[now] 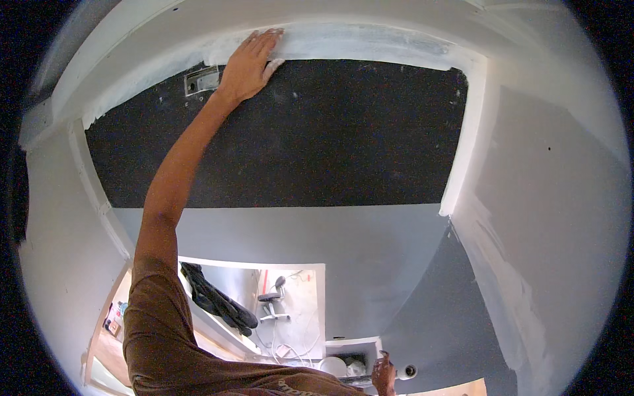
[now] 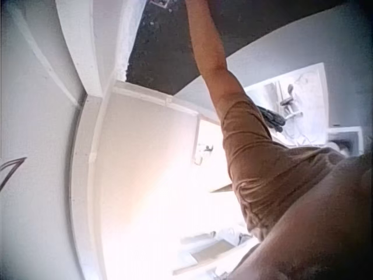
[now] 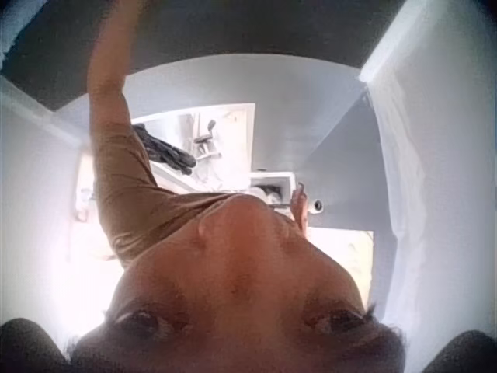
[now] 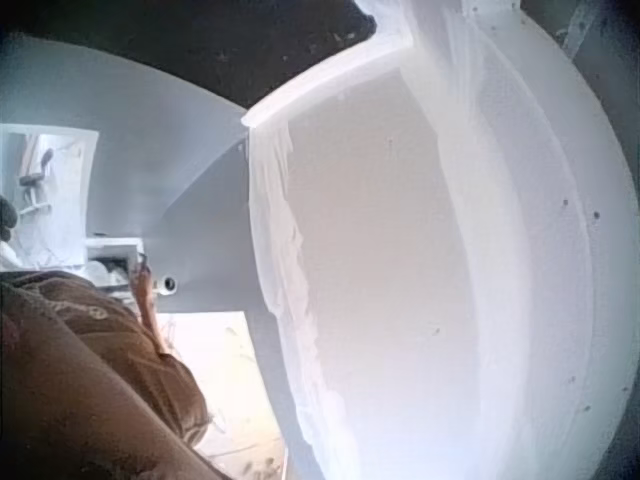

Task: The person applies drywall tape and joint compound to a ceiling seam while standing on a scaffold, using their hands and a putty knife.

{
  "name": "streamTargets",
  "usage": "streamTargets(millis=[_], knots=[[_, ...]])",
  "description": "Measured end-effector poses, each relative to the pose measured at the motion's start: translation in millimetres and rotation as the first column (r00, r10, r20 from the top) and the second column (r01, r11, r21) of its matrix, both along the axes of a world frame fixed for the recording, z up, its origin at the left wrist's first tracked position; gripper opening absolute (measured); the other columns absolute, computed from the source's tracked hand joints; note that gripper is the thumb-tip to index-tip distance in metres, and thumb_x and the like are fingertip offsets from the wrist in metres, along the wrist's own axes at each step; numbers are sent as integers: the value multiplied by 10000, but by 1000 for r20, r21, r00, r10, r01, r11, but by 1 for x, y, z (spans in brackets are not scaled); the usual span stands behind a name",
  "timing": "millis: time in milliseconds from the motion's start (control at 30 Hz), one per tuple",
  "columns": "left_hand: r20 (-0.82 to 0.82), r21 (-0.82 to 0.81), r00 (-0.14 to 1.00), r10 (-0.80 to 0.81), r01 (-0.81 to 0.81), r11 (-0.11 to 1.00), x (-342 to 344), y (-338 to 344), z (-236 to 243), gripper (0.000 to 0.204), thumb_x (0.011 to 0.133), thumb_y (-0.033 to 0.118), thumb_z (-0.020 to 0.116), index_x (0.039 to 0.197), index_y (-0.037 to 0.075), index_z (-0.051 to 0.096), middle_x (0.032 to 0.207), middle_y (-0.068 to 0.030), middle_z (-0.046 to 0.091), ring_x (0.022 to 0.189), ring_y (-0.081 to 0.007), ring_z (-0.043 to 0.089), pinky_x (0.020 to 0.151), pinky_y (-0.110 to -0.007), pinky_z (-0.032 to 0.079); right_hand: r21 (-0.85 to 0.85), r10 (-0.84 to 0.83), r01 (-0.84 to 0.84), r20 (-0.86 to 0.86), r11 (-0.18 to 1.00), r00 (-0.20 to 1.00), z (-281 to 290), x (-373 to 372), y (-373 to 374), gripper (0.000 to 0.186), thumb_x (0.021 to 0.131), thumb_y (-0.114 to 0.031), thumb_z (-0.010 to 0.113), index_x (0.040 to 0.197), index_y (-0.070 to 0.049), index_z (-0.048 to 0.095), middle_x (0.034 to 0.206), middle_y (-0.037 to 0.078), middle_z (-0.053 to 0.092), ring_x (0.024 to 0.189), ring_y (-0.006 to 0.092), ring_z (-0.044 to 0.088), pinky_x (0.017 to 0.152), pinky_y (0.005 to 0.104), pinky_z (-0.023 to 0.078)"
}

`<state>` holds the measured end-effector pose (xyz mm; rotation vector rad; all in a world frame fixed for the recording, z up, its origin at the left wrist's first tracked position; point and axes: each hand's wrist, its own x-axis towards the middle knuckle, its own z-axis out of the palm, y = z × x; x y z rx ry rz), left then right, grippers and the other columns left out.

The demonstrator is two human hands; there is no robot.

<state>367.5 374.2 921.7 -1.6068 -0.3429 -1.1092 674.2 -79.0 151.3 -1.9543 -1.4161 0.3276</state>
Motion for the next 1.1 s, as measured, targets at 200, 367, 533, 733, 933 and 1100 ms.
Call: streamTargets(millis=[200, 367, 533, 733, 933, 1100], knots=[[-142, 18, 990, -19, 21, 1000, 36, 8, 22, 599, 1040, 374, 543, 1546, 83, 410, 1554, -107, 483, 1438, -273, 450, 1247, -447, 319, 73, -91, 92, -15, 993, 996, 23, -3, -20, 449, 918, -74, 541, 1360, -60, 465, 805, 209, 698, 755, 470, 672, 676, 546, 539], [-144, 9, 989, -24, 25, 1000, 49, -1, 5, 592, 1038, 359, 553, 1542, 81, 412, 1563, -104, 472, 1446, -273, 441, 1253, -447, 308, 18, -58, 71, -399, 997, 915, 56, -15, -19, 450, 919, -94, 553, 1351, -20, 452, 820, 205, 692, 733, 452, 668, 659, 521, 543], [-181, -32, 981, -68, 64, 997, 75, -3, 10, 593, 1037, 367, 555, 1536, 78, 416, 1571, -90, 466, 1460, -265, 423, 1257, -449, 301, 24, -53, 53, 0, 998, 999, -52, 12, -27, 490, 899, -107, 569, 1347, 34, 426, 836, 224, 686, 757, 465, 664, 680, 531, 540], [-192, 28, 975, -113, 121, 992, 101, -11, 9, 598, 1029, 377, 566, 1529, 78, 428, 1548, -86, 492, 1440, -270, 448, 1252, -452, 311, -17, -84, 82, -120, 996, 989, -18, -1, -18, 534, 884, -120, 582, 1350, 78, 413, 861, 257, 682, 788, 488, 656, 732, 557, 538], [-100, 0, 993, -56, 56, 998, 121, -16, 11, 603, 1029, 371, 568, 1537, 81, 422, 1537, -102, 502, 1431, -268, 461, 1251, -447, 317, 9, -76, 76, -3, 997, 997, -74, 12, -26, 536, 880, -142, 574, 1357, 60, 438, 949, 308, 663, 841, 496, 648, 800, 559, 529], [-165, 20, 983, -82, 87, 996, 132, -5, 20, 633, 1014, 350, 590, 1555, 85, 394, 1535, -114, 502, 1424, -263, 469, 1250, -448, 318, -4, -100, 101, -175, 995, 979, -63, 13, -27, 555, 877, -132, 571, 1384, 49, 438, 948, 313, 662, 851, 503, 642, 814, 559, 524]])
